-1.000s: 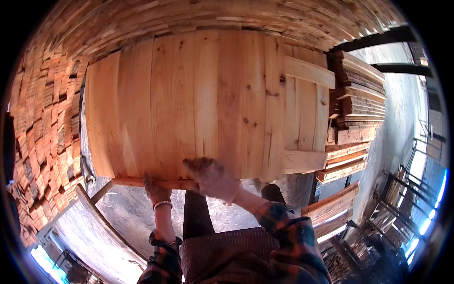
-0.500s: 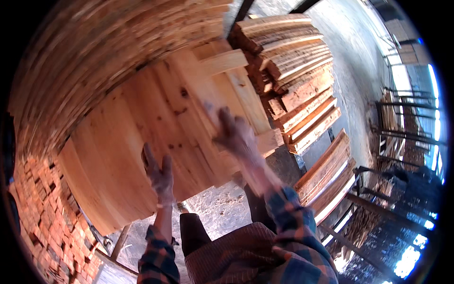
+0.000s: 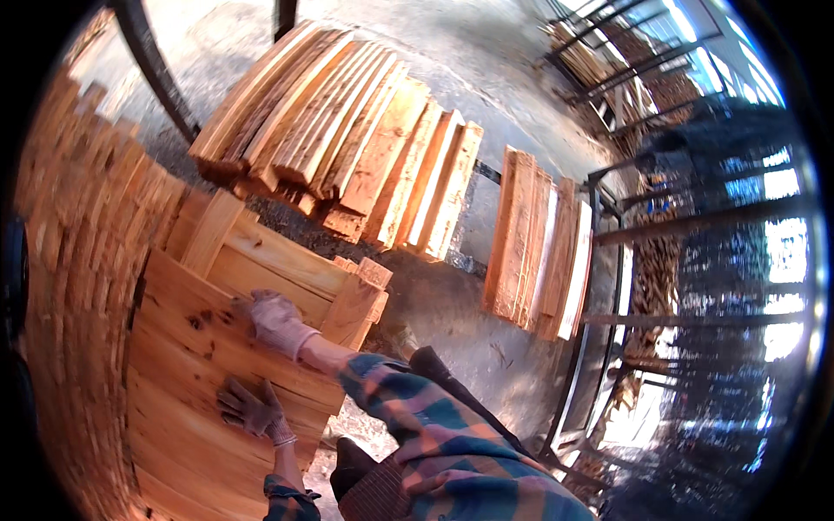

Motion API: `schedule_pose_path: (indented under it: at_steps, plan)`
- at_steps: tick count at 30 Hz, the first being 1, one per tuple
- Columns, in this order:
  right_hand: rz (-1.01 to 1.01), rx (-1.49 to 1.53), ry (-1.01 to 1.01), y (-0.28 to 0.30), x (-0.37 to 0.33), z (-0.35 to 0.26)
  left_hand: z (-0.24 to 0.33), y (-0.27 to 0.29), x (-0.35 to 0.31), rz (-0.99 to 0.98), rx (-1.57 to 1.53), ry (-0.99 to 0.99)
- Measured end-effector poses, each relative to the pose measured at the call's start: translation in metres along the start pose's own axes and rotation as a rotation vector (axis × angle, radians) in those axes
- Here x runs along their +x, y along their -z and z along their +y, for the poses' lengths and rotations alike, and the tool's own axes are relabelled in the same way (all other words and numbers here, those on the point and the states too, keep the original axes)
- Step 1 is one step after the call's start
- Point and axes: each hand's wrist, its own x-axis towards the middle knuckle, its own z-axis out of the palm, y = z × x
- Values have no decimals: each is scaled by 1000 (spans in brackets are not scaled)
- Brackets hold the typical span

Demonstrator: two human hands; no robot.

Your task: The person repeatedly picks up wooden planks from a pile and stacks them vertically on a metal rack. The worker handles the lumber one by one, adjusting the position of each piece to fit within the rack structure.

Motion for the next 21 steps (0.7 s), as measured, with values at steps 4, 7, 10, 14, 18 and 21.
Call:
schedule_pose_path:
  at_steps: [4, 7, 10, 14, 18, 21]
  plan:
    - [127, 116, -253, 101, -69, 46, 6, 21, 4, -123, 8, 9]
    - [152, 251, -591, 157, -138, 99, -13, 46, 21, -222, -362, 0]
    - [365, 739, -781, 195, -191, 165, 28, 64, 40, -289, -1157, 172]
    - [556, 483, -840, 186, -192, 350, 213, 166, 50, -297, -1264, -377]
    - [782, 1215, -825, 217, -133, 412, 410, 149, 32, -337, -1222, -613]
    - [770, 1525, -537, 217, -102, 450, 507, 110, 26, -435, -516, -489]
